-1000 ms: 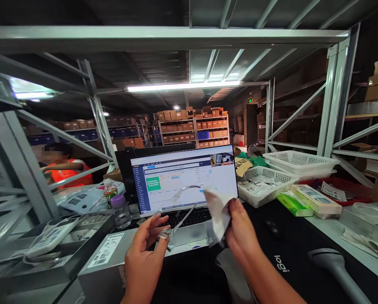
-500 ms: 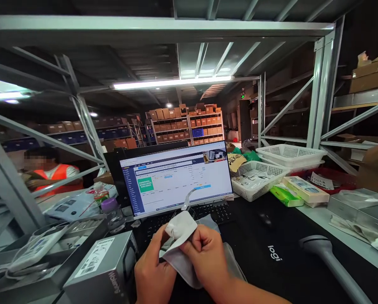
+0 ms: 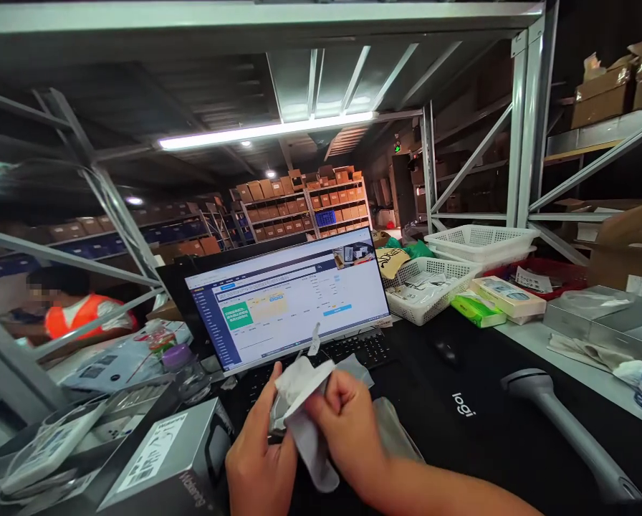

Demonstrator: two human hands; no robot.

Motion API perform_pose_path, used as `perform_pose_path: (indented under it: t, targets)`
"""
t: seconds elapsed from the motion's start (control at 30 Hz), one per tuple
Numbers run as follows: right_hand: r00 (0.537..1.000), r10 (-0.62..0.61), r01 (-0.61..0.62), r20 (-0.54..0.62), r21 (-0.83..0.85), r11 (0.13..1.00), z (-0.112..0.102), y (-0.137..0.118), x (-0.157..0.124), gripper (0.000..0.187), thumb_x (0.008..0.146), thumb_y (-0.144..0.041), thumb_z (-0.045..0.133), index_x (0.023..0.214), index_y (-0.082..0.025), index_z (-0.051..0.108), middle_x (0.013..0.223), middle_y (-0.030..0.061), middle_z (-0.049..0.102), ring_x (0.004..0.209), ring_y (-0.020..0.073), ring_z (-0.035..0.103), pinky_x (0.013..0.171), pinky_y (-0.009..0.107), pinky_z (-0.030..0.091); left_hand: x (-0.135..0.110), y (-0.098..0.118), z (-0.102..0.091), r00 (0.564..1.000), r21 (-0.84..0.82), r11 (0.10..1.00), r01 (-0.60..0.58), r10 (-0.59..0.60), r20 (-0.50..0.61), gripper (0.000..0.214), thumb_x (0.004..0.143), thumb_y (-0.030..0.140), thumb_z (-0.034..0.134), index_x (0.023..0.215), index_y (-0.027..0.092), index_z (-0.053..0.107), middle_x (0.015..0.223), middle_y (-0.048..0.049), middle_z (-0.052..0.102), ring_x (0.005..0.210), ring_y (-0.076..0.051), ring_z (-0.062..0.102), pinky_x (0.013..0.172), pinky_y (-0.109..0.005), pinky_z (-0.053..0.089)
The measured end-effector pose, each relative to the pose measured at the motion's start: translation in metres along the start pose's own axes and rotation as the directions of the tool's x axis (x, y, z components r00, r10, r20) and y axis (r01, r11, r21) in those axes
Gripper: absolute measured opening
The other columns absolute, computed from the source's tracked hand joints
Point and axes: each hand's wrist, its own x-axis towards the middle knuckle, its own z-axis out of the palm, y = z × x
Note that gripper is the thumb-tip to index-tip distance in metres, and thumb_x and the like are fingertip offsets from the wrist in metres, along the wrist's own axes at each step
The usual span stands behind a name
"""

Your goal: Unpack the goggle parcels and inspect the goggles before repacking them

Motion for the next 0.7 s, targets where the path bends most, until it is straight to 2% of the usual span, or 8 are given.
perform_pose_path:
  t: [0.07, 0.13, 0.23, 0.3, 0.37, 0.43, 0.57, 0.7]
  targets:
    - [0.998, -0.063, 0.067, 0.031, -0.158, 0.985, 0.003, 0.009, -0.007, 0.058, 0.069, -0.044, 0.081, 0.051, -0.022, 0.030, 0.052, -0.0064, 0.035, 0.053, 0.0091, 0.028, 0.049, 0.024, 0.026, -0.001, -0.002, -0.003, 0.997, 0.006, 0.997, 0.075, -0.075, 0.025, 0.064, 0.086, 0.005, 0.049, 0.148, 0.022, 0.043, 0.143, -0.0089, 0.058, 0.122, -0.023, 0.064, 0.098, -0.030, 0.055]
    - [0.998, -0.046, 0.053, 0.043, -0.183, 0.982, 0.002, 0.008, -0.006, 0.056, 0.068, -0.040, 0.081, 0.050, -0.022, 0.031, 0.052, -0.0062, 0.035, 0.053, 0.0093, 0.029, 0.050, 0.024, 0.025, -0.001, -0.001, -0.003, 0.992, -0.014, 0.993, 0.120, -0.120, 0.030, 0.062, 0.087, 0.006, 0.047, 0.147, 0.022, 0.044, 0.142, -0.0076, 0.059, 0.120, -0.022, 0.064, 0.097, -0.030, 0.055]
    - [0.994, 0.096, -0.096, 0.060, 0.000, 0.995, -0.006, -0.008, 0.007, 0.059, 0.056, -0.035, 0.089, 0.053, -0.022, 0.031, 0.051, -0.0076, 0.038, 0.052, 0.0080, 0.029, 0.049, 0.022, 0.024, -0.001, 0.005, 0.002, 0.996, -0.018, 0.997, 0.080, -0.079, 0.038, 0.061, 0.089, 0.011, 0.052, 0.149, 0.024, 0.042, 0.141, -0.0060, 0.060, 0.126, -0.023, 0.060, 0.103, -0.032, 0.052]
    - [0.984, 0.172, -0.178, 0.048, 0.193, 0.965, -0.013, -0.023, 0.019, 0.065, 0.050, -0.035, 0.092, 0.056, -0.022, 0.029, 0.051, -0.0083, 0.040, 0.050, 0.0075, 0.031, 0.048, 0.021, 0.026, 0.001, 0.009, 0.006, 0.998, -0.005, 1.000, -0.029, 0.029, 0.048, 0.064, 0.090, 0.010, 0.054, 0.150, 0.024, 0.039, 0.142, -0.0060, 0.059, 0.132, -0.023, 0.055, 0.111, -0.036, 0.047]
    - [0.976, 0.218, -0.214, 0.026, 0.326, 0.921, -0.019, -0.036, 0.028, 0.071, 0.048, -0.035, 0.095, 0.058, -0.022, 0.025, 0.052, -0.0086, 0.041, 0.050, 0.0073, 0.033, 0.048, 0.020, 0.028, 0.004, 0.011, 0.009, 0.990, -0.010, 0.991, -0.132, 0.133, 0.053, 0.067, 0.089, 0.008, 0.055, 0.151, 0.023, 0.038, 0.142, -0.0071, 0.059, 0.134, -0.023, 0.054, 0.114, -0.040, 0.044]
    - [0.972, 0.234, -0.225, 0.022, 0.375, 0.899, -0.022, -0.040, 0.033, 0.075, 0.047, -0.035, 0.096, 0.058, -0.022, 0.023, 0.053, -0.0084, 0.041, 0.051, 0.0071, 0.033, 0.049, 0.020, 0.029, 0.006, 0.010, 0.009, 0.981, -0.039, 0.981, -0.188, 0.190, 0.046, 0.067, 0.088, 0.007, 0.055, 0.151, 0.023, 0.039, 0.141, -0.0082, 0.059, 0.131, -0.024, 0.056, 0.114, -0.043, 0.045]
    - [0.987, 0.160, -0.152, 0.004, 0.335, 0.930, -0.015, -0.022, 0.028, 0.071, 0.059, -0.044, 0.091, 0.061, -0.022, 0.024, 0.057, -0.0077, 0.038, 0.055, 0.0083, 0.031, 0.052, 0.021, 0.029, 0.010, 0.002, 0.005, 0.989, -0.039, 0.989, -0.141, 0.142, 0.041, 0.064, 0.088, 0.008, 0.056, 0.149, 0.024, 0.043, 0.138, -0.0082, 0.062, 0.128, -0.024, 0.059, 0.110, -0.040, 0.050]
    - [0.996, -0.006, 0.012, -0.089, 0.076, 0.997, -0.002, 0.010, 0.006, 0.065, 0.071, -0.058, 0.079, 0.058, -0.023, 0.026, 0.056, -0.0074, 0.030, 0.054, 0.0098, 0.023, 0.050, 0.024, 0.025, 0.008, -0.009, 0.003, 0.997, -0.036, 0.997, -0.069, 0.070, 0.023, 0.063, 0.089, 0.007, 0.055, 0.148, 0.025, 0.044, 0.143, -0.0077, 0.058, 0.133, -0.023, 0.054, 0.114, -0.040, 0.045]
